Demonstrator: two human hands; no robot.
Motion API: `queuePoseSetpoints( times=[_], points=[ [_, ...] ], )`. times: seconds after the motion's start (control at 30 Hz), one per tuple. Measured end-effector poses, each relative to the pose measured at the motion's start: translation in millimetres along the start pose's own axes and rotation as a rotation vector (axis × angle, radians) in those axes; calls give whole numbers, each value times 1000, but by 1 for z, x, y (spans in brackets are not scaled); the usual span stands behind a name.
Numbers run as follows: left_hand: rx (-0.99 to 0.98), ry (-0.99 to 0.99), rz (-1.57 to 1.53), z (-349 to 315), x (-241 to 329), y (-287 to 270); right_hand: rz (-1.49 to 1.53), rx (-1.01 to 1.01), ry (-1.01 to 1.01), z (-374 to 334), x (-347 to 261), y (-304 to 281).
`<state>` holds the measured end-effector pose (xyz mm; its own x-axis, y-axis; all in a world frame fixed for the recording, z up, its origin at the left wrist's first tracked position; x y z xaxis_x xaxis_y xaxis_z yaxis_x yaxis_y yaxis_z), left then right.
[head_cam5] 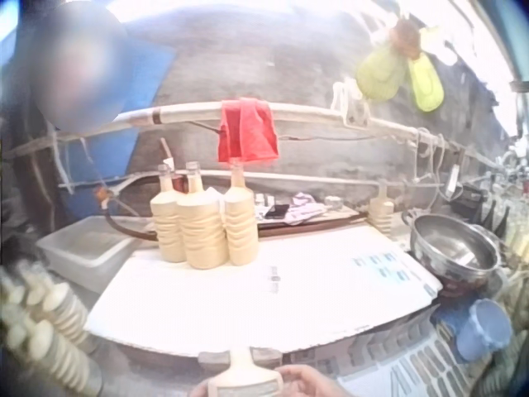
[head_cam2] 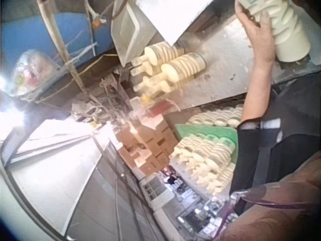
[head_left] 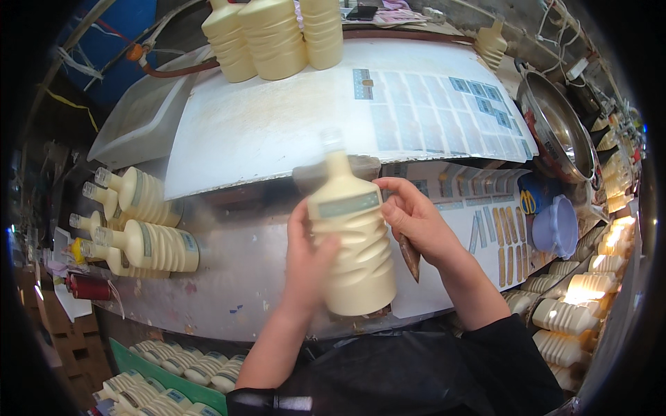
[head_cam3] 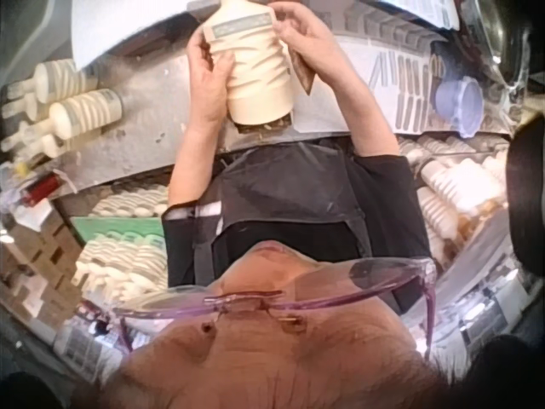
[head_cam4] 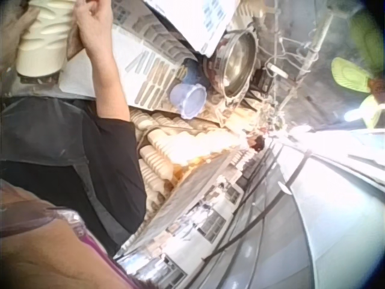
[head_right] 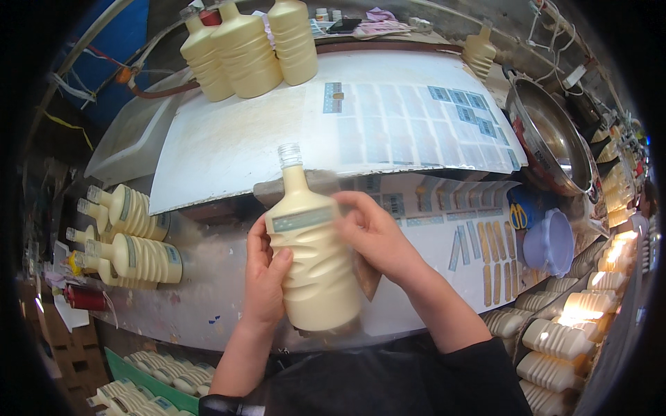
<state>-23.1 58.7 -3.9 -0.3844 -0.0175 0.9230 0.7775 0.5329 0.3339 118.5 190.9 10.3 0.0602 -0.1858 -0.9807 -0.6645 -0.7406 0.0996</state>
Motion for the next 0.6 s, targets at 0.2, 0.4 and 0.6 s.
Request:
queuePoseSetpoints(
  times=[0.2, 0.4, 0.6],
  points=[
    [65, 1, 103, -4, -2, 5, 83, 34, 6, 6, 20, 1],
    [177, 190, 329, -6, 16, -4, -213, 99, -102, 0, -17, 4],
    [150, 118, 115, 14, 21, -8, -504, 221, -158, 12, -38, 18]
  ],
)
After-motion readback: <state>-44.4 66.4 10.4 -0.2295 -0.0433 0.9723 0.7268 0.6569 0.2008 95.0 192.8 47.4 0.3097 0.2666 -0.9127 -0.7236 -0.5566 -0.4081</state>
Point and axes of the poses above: each hand's wrist, its own z-axis towards the middle knuckle, its own y-axis out of the palm, x = y × z, the point moved 6 cm from there along z, towards the middle knuckle, and after that the axes turned 4 degrees about -y, right-handed, at the moved point
